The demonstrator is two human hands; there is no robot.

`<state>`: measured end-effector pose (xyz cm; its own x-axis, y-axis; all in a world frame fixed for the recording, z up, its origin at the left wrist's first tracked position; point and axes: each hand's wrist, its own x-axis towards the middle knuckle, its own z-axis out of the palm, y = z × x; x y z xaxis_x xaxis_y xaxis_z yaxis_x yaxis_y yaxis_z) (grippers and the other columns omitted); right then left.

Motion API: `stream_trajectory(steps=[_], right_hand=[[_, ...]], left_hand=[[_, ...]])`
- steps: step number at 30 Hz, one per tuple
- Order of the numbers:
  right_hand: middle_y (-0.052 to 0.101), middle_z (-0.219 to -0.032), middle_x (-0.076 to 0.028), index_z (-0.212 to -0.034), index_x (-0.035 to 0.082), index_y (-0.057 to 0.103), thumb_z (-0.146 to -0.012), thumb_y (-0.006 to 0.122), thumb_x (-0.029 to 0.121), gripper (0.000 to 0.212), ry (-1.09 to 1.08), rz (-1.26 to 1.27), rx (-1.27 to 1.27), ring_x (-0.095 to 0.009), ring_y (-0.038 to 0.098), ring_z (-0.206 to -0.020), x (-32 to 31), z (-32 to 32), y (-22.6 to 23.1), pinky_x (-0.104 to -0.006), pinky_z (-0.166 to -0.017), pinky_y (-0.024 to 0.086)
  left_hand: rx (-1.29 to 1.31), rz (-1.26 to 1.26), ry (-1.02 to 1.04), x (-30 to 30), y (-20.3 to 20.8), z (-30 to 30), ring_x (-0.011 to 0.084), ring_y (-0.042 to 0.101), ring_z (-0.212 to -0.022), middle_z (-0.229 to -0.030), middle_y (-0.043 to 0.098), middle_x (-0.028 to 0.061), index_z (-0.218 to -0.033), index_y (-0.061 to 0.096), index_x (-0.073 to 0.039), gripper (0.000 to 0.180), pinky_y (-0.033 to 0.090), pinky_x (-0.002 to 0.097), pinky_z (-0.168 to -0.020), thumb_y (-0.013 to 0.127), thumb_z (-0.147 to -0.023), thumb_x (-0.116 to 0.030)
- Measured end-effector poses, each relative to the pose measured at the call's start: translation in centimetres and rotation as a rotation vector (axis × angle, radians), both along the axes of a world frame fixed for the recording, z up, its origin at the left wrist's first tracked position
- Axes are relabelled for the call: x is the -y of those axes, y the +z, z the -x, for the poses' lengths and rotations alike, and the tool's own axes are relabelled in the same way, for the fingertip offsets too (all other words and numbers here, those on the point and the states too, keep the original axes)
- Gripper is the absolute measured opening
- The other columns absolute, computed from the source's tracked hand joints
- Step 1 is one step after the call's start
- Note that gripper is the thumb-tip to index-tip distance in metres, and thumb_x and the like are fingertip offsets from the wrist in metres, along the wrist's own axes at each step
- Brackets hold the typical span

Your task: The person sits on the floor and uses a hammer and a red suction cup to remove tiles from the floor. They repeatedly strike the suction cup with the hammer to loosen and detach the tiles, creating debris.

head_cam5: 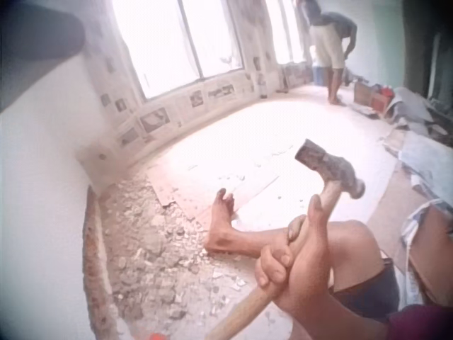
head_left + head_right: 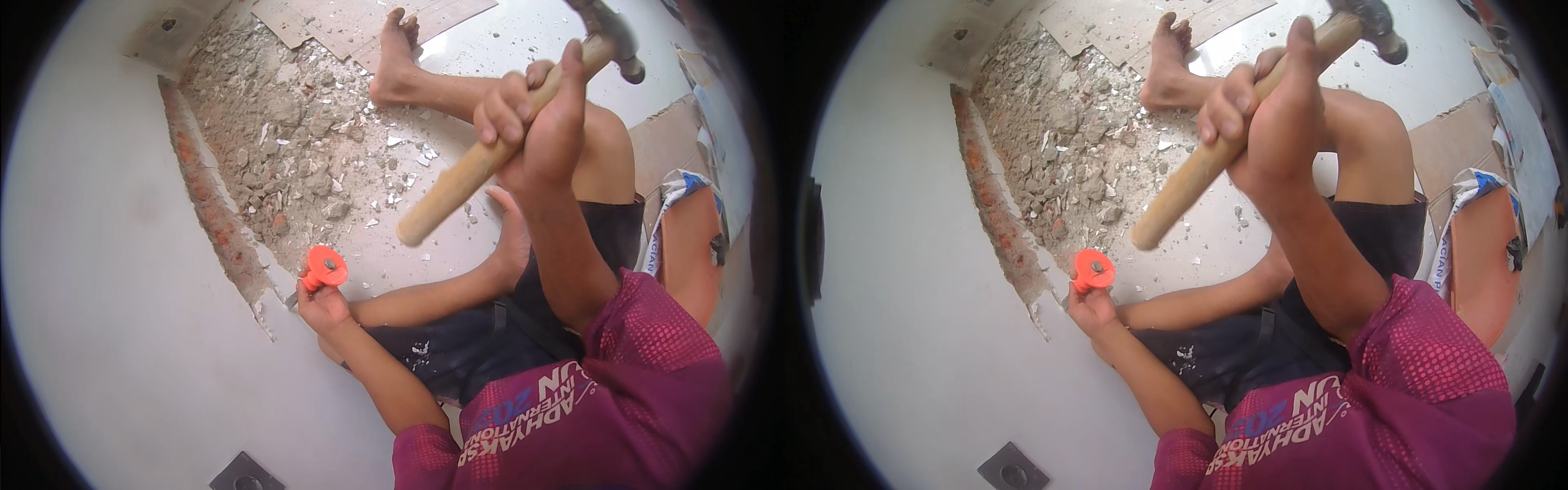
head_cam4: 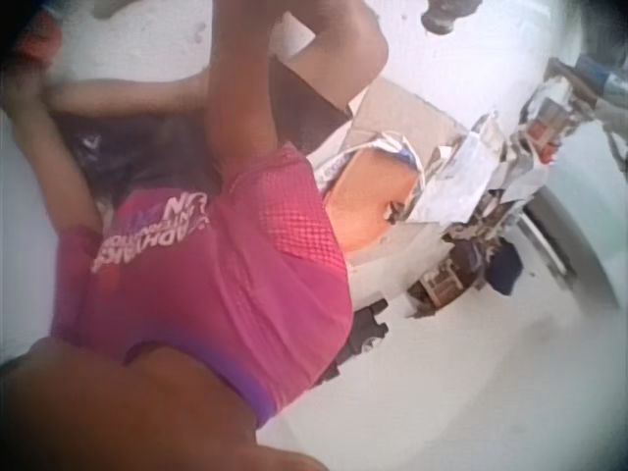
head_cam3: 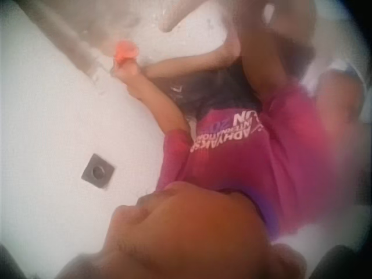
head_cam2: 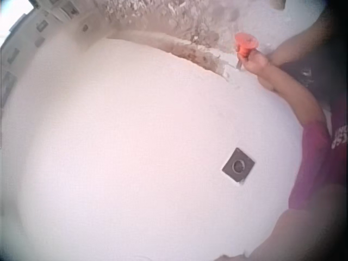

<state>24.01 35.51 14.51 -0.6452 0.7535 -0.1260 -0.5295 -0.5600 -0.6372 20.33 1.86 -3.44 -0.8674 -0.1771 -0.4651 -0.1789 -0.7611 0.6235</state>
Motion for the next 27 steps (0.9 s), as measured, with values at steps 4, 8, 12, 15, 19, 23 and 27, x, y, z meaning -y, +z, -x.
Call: stream_trajectory(steps=[4, 8, 12, 15, 19, 23, 27], right_hand=[[0.035, -0.049, 0.001, -0.084, 0.011, 0.036, -0.093, 0.034, 0.065, 0.055, 0.273, -0.115, 0.17, -0.011, 0.036, -0.032, 3.5, -1.9, -3.5, -0.026, -0.032, 0.039], [0.036, -0.049, -0.001, -0.082, 0.01, 0.037, -0.094, 0.031, 0.065, 0.056, 0.231, -0.216, 0.102, -0.012, 0.037, -0.032, 1.8, -2.1, -2.2, -0.027, -0.033, 0.039], [0.036, -0.051, -0.002, -0.084, 0.01, 0.038, -0.094, 0.032, 0.063, 0.054, 0.209, -0.296, 0.034, -0.014, 0.037, -0.035, -0.8, -1.8, -1.7, -0.0295, -0.035, 0.038], [0.037, -0.051, -0.001, -0.083, 0.01, 0.039, -0.096, 0.031, 0.06, 0.052, 0.149, -0.412, 0.025, -0.012, 0.038, -0.035, -2.8, -2.3, -0.6, -0.0273, -0.034, 0.039], [0.035, -0.053, 0.0, -0.084, 0.011, 0.04, -0.096, 0.032, 0.059, 0.051, 0.041, -0.453, -0.009, -0.011, 0.036, -0.038, -4.1, -2.3, -0.3, -0.0271, -0.038, 0.038], [0.031, -0.053, 0.001, -0.084, 0.013, 0.039, -0.097, 0.029, 0.057, 0.047, -0.06, -0.026, 0.016, -0.012, 0.033, -0.038, 1.5, -1.0, -0.7, -0.0299, -0.04, 0.036], [0.042, -0.047, -0.001, -0.07, 0.011, 0.041, -0.098, 0.041, 0.048, 0.047, 0.564, -0.126, 0.406, -0.011, 0.043, -0.035, 14.0, -4.9, -12.1, -0.0292, -0.034, 0.038]], left_hand=[[-0.042, -0.081, 0.011, 1.1, -1.2, -0.3, 0.0272, 0.055, -0.109, -0.111, 0.056, 0.0158, -0.108, 0.051, 0.005, 0.024, 0.047, 0.0458, -0.096, 0.042, -0.098, -0.014], [-0.082, -0.1, -0.091, 0.9, -1.6, -0.4, 0.0263, 0.056, -0.107, -0.109, 0.056, 0.0149, -0.107, 0.051, 0.004, 0.021, 0.047, 0.0452, -0.096, 0.043, -0.098, -0.014], [-0.103, -0.073, -0.045, 1.4, -1.7, -0.9, 0.0257, 0.056, -0.105, -0.107, 0.056, 0.0145, -0.104, 0.05, 0.004, 0.018, 0.047, 0.0447, -0.096, 0.044, -0.098, -0.012], [-0.092, -0.072, -0.017, 0.9, -2.2, -0.6, 0.0255, 0.057, -0.104, -0.107, 0.057, 0.0146, -0.104, 0.05, 0.004, 0.018, 0.048, 0.0446, -0.096, 0.045, -0.098, -0.012], [-0.058, -0.045, 0.021, 0.2, -1.7, -0.1, 0.0253, 0.057, -0.104, -0.107, 0.057, 0.0147, -0.104, 0.05, 0.004, 0.018, 0.048, 0.0445, -0.097, 0.045, -0.098, -0.013], [-0.07, -0.039, 0.023, 1.8, -1.7, -0.5, 0.0259, 0.056, -0.106, -0.108, 0.057, 0.0152, -0.106, 0.05, 0.003, 0.02, 0.047, 0.045, -0.097, 0.045, -0.098, -0.015], [-0.033, -0.104, 0.021, 0.2, -1.2, 1.0, 0.0274, 0.056, -0.109, -0.11, 0.057, 0.0152, -0.109, 0.051, 0.003, 0.022, 0.046, 0.0465, -0.098, 0.046, -0.098, -0.016]])
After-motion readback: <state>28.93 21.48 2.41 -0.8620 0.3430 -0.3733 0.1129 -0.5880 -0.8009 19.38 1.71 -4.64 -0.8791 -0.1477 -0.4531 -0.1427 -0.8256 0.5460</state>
